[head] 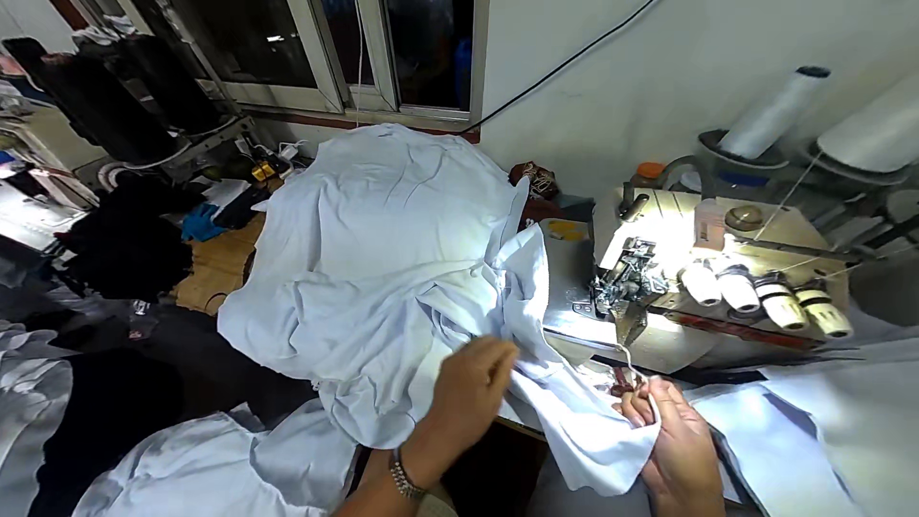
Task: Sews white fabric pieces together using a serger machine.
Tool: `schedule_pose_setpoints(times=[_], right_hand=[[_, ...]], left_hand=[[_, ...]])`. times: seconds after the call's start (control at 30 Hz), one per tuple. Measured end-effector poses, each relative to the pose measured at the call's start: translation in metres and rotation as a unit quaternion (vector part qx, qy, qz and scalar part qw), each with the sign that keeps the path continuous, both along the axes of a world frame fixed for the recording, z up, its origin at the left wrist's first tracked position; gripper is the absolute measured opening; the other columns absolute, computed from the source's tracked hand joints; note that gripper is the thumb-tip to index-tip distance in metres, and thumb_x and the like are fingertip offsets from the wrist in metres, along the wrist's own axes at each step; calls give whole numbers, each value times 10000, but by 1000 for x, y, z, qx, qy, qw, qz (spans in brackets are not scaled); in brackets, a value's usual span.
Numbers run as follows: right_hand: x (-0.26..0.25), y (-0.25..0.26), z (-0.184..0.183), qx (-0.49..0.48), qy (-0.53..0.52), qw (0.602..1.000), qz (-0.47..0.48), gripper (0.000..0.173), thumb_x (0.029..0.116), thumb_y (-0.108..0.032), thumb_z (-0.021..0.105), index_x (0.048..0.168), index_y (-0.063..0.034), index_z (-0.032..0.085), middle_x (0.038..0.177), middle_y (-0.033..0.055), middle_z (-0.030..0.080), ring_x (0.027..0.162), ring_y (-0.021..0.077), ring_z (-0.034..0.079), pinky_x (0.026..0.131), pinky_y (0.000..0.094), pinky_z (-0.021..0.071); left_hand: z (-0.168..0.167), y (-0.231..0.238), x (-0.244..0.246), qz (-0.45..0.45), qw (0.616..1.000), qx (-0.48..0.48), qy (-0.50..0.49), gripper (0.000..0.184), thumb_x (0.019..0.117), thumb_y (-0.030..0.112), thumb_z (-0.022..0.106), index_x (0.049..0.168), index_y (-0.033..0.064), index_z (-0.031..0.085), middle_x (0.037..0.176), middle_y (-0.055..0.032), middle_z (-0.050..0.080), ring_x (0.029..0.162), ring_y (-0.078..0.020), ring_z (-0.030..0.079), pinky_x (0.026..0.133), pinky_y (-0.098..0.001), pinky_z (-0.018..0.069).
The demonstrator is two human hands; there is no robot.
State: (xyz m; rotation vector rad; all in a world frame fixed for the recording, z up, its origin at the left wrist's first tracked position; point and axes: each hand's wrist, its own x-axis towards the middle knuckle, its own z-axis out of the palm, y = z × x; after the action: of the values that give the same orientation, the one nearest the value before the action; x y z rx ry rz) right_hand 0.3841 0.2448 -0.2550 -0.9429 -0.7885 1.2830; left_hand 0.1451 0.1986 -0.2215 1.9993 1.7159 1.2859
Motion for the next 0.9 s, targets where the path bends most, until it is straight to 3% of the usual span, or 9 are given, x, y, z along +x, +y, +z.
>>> schedule_pose_setpoints(times=[0.1,0.23,0.33,0.43,0.5,0.53,0.6,0.7,0.9], right_hand=[[-4,-12,-11,42,-120,992,9,293,1056,-76,400,827,-111,579,576,-97,491,451,-8,424,466,144,405],[-4,-12,-23,95,-207,974,3,262,1024,-87,459,800,-137,584,604,-120,512,485,-31,444,475,134,394],[-8,-10,-26,117,-240,964,-4,248,1009,-99,485,787,-139,587,605,-134,504,486,-48,438,473,124,383],[-19,-12,-21,147,-351,924,-37,202,998,-175,533,846,-89,636,687,-94,558,567,-47,494,540,132,430],[-27,-17,-11,193,-473,858,-59,304,990,-274,587,953,-10,733,858,57,697,804,124,661,780,333,557],[-33,-18,-7,210,-505,835,-62,363,985,-331,603,984,0,753,914,111,726,891,237,690,872,480,540],[-48,-19,-3,215,-532,816,-64,399,956,-409,635,990,-35,773,932,103,746,930,291,704,926,580,505],[-68,-20,-6,192,-518,833,-25,305,956,-335,669,1020,-53,768,943,70,753,942,252,712,940,565,510],[-88,-18,-18,191,-434,879,-42,230,991,-164,537,920,-34,713,824,39,650,782,109,635,733,287,547]], left_hand=[[2,-1,-49,142,990,11,4,244,1036,182,566,1135,12,709,1066,-148,691,972,-258,683,868,-445,574],[-25,-30,-138,375,925,5,-61,499,1026,234,580,1327,-155,496,1316,-391,524,1234,-556,506,1033,-685,393],[-52,-52,-172,442,867,-92,-209,603,1021,289,617,1388,-143,412,1210,-348,574,1077,-440,588,930,-602,470],[-64,-72,-173,326,889,-166,-276,310,1008,197,628,1119,-90,592,870,-151,640,766,-196,619,740,-421,530],[-61,-89,-174,168,937,-219,-212,186,957,155,615,985,-24,655,767,-25,653,698,-81,629,702,-335,555],[-57,-97,-174,89,949,-244,-177,146,922,179,641,903,35,658,712,44,627,650,-23,597,656,-276,537],[-47,-108,-172,-45,948,-279,-149,134,904,205,692,818,107,662,659,115,603,596,38,559,593,-201,502],[-32,-108,-157,-115,946,-280,-116,222,954,214,679,795,62,644,659,88,596,606,39,555,609,-186,489],[-40,-97,-138,-51,973,-214,-72,297,920,334,695,794,72,636,650,53,549,590,-9,517,579,-218,450]])
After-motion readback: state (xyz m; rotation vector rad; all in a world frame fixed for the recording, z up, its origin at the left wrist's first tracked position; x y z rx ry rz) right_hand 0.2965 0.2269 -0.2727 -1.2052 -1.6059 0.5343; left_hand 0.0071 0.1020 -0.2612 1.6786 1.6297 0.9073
